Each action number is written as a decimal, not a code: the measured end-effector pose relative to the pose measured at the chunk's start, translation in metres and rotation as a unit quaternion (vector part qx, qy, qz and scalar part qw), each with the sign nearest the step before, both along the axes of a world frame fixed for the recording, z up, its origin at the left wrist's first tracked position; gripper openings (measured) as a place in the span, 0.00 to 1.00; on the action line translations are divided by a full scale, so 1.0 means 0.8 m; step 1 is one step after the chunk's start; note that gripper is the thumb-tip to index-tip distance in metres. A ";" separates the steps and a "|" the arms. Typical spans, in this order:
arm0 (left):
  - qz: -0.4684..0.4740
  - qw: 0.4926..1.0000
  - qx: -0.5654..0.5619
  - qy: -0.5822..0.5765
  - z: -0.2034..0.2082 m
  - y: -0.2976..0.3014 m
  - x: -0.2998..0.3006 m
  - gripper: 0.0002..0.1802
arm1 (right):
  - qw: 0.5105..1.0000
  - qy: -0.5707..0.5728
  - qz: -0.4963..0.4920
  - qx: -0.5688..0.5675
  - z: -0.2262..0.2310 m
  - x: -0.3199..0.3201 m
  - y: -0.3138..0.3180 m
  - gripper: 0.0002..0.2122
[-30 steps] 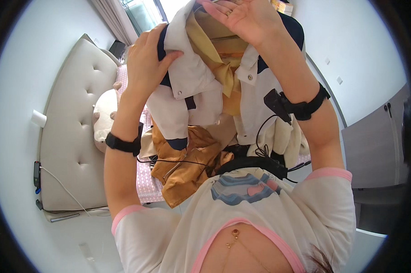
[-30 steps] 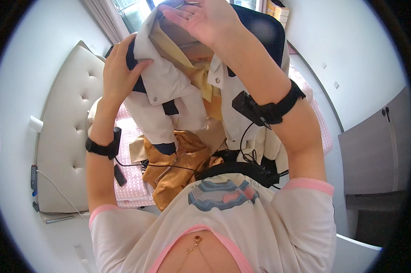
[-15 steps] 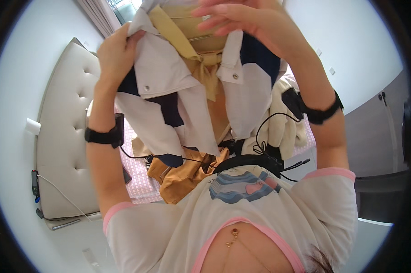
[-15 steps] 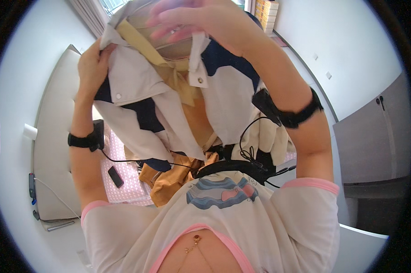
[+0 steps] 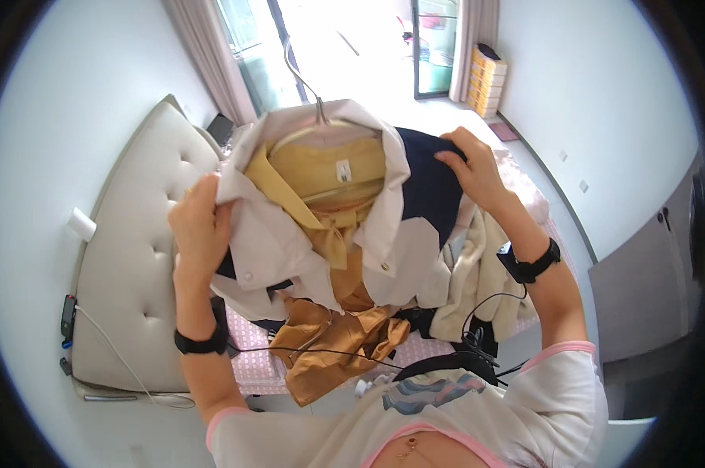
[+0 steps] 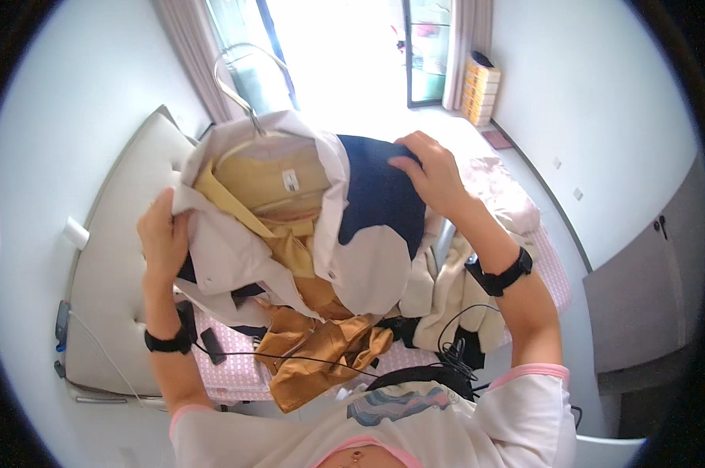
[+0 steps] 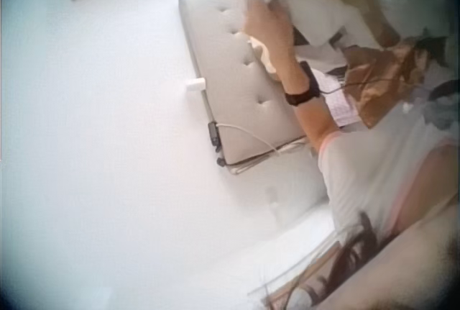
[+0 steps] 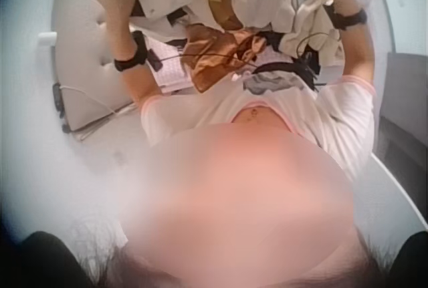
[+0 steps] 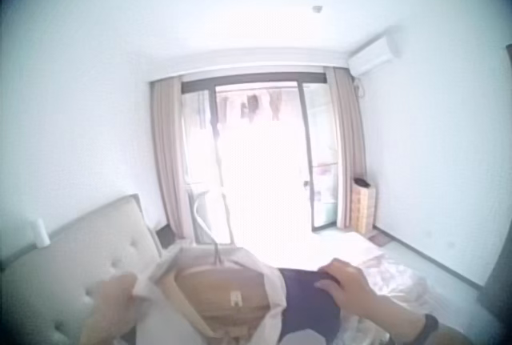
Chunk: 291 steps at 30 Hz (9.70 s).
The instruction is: The person hangs a white jacket, a brown jacket, a denim-sleeved jacket, and a beige coat on hangers and places them in a closet, and folds a yellow sweater.
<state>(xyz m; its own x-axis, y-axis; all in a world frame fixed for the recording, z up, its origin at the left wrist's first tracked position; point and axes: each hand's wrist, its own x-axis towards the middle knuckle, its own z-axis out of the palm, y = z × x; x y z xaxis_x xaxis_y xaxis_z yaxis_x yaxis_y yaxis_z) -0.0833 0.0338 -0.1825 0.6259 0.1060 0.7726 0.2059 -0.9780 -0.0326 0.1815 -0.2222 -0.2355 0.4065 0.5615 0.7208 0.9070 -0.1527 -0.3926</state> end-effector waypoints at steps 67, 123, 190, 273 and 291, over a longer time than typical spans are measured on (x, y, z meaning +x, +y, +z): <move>0.601 0.772 -0.171 -0.111 -0.046 -0.642 -0.331 0.06 | 0.659 0.019 0.724 -0.203 0.020 -0.279 -0.067 0.14; -0.056 0.967 -0.245 0.032 -0.241 -0.139 0.061 0.15 | 0.586 0.709 0.056 0.389 -0.186 -0.010 -0.016 0.05; 0.038 0.789 -0.587 -0.178 -0.274 -0.081 0.045 0.09 | 0.668 0.650 0.222 -0.286 -0.104 0.045 -0.040 0.10; 0.174 0.962 -0.148 0.149 -0.013 -0.201 -0.002 0.14 | 0.919 -0.058 0.235 0.310 -0.160 -0.064 -0.031 0.29; 0.144 0.935 -0.315 0.081 -0.015 -0.202 -0.038 0.10 | 0.584 0.713 0.387 -0.003 -0.189 -0.037 0.052 0.07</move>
<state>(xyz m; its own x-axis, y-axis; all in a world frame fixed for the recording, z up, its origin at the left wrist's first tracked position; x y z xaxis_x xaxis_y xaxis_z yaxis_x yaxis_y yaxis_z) -0.1140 -0.1278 -0.1947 0.6043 0.6901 0.3981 0.5059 -0.7184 0.4774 0.1520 -0.1805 -0.3864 0.2139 0.9758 -0.0443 -0.5440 0.0813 -0.8352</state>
